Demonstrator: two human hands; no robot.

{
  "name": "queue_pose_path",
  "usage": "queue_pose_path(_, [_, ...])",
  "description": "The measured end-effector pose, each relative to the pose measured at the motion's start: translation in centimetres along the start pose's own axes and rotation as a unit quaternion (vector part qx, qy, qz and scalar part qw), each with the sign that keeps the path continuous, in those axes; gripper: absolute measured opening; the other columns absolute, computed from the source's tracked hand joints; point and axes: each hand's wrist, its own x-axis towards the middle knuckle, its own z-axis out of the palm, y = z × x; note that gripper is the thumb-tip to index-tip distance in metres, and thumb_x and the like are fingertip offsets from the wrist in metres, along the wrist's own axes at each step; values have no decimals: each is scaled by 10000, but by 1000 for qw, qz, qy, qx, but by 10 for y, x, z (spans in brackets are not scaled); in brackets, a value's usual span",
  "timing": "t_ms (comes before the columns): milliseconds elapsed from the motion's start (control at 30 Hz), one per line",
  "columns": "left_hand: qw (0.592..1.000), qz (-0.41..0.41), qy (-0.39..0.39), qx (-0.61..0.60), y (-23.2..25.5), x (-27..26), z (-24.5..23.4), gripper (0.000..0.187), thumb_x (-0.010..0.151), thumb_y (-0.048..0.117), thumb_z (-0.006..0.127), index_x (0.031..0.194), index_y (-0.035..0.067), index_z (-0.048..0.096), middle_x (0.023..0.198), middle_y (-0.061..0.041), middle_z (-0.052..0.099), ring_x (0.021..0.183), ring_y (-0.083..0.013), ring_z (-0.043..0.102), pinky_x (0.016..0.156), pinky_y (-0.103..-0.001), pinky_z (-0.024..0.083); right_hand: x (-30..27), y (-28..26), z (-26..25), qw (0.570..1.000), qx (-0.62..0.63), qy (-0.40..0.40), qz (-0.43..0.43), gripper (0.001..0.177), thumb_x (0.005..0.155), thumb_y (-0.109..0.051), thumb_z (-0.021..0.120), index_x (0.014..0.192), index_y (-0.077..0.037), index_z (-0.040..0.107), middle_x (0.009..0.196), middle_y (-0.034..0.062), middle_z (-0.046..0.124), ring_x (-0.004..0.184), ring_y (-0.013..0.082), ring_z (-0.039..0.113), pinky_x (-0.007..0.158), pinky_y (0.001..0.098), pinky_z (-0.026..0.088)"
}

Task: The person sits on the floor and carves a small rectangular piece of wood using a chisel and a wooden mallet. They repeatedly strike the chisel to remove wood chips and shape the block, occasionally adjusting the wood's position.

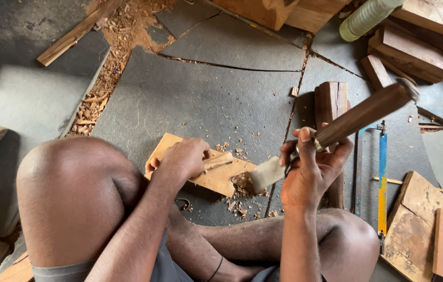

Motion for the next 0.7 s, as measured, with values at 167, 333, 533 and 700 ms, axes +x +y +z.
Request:
queue_pose_path(167, [999,-21,18,-27,5,-2,-8,379,873,92,695,1214,247,753,1213,-54,738,1096,-227,703,985,-415,551,7,5,-9,996,-50,70,22,486,922,-107,810,1240,-106,442,855,39,610,608,141,610,417,249,454])
queue_pose_path(333, [978,-73,-19,-194,29,3,-11,559,974,438,687,1419,147,515,1134,-166,753,1056,-317,732,917,-405,619,21,23,-28,968,-103,49,223,572,852,2,692,1334,-100,401,827,57,649,652,139,632,490,223,532])
queue_pose_path(533, [983,72,74,-150,29,18,16,471,845,333,807,1246,118,684,1221,-128,702,1111,-231,679,1012,-395,525,17,82,-31,948,-174,-36,264,738,820,78,682,1520,-12,465,901,109,672,658,145,654,515,257,571])
queue_pose_path(700, [943,49,26,-328,20,18,6,588,758,131,764,1334,179,652,1170,-63,749,1060,-164,728,985,-317,551,16,71,-16,970,-152,-41,186,803,803,55,688,1569,-12,454,915,132,679,621,153,669,462,256,579])
